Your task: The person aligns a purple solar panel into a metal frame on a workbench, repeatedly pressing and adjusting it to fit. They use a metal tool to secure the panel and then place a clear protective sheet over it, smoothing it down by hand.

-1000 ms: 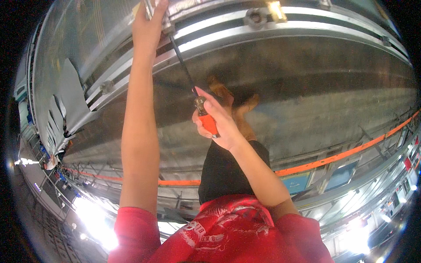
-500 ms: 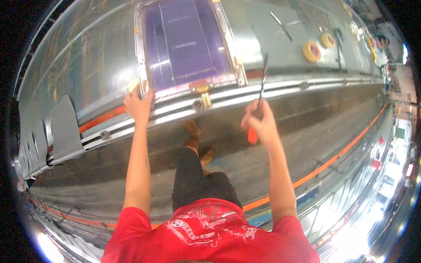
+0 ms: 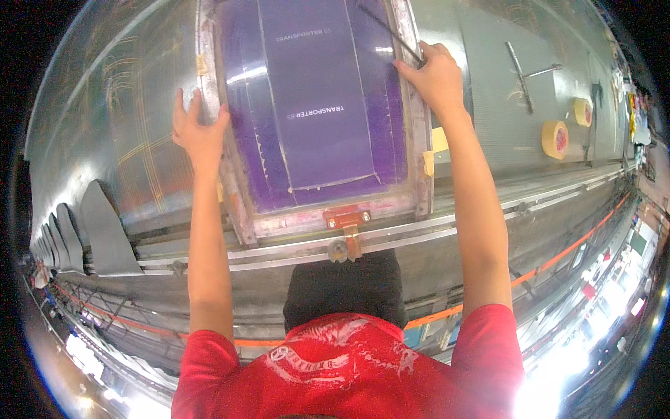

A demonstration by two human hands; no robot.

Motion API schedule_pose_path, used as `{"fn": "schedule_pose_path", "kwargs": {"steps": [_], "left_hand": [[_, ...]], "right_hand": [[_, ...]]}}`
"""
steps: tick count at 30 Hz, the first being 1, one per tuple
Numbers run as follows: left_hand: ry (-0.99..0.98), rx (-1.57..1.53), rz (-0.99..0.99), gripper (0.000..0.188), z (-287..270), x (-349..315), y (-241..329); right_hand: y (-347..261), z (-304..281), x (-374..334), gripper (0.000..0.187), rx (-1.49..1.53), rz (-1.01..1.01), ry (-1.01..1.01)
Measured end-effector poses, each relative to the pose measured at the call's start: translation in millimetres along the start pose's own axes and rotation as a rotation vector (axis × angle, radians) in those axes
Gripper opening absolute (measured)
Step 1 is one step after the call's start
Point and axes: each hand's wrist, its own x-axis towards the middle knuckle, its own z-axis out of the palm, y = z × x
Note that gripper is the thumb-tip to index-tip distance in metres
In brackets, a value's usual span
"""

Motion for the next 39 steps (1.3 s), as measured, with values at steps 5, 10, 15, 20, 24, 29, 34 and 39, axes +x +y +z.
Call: {"fn": "schedule_pose_path", "kwargs": {"steps": [5, 10, 15, 20, 24, 29, 34, 39], "left_hand": [[-0.049, -0.101, -0.035, 0.07, -6, 0, 4], [-0.084, -0.1, -0.051, 0.069, -5, 1, 5], [-0.039, 0.11, 0.181, 0.077, -10, -10, 49], [-0.44, -0.01, 0.294, 0.072, 6, -73, 128], [-0.577, 0.131, 0.354, 0.082, 19, -81, 137], [-0.587, 0.158, 0.378, 0.083, 18, -78, 132], [-0.571, 0.156, 0.377, 0.083, 17, -84, 129], [-0.542, 0.178, 0.385, 0.084, 18, -86, 134]], "right_hand": [[-3, -7, -5, 0.066, 0.021, -0.013, 0.101], [-2, 3, -2, 0.069, -0.023, 0.009, 0.058], [-1, 1, -5, 0.071, -0.045, 0.052, 0.018], [-3, -2, -8, 0.063, 0.01, 0.096, -0.01], [-11, -9, -7, 0.057, 0.048, 0.161, -0.081], [-2, -2, -9, 0.054, 0.15, 0.093, -0.019], [-5, -3, -11, 0.05, 0.195, 0.167, -0.035], [4, -9, -6, 0.05, 0.317, 0.204, -0.168]]}}
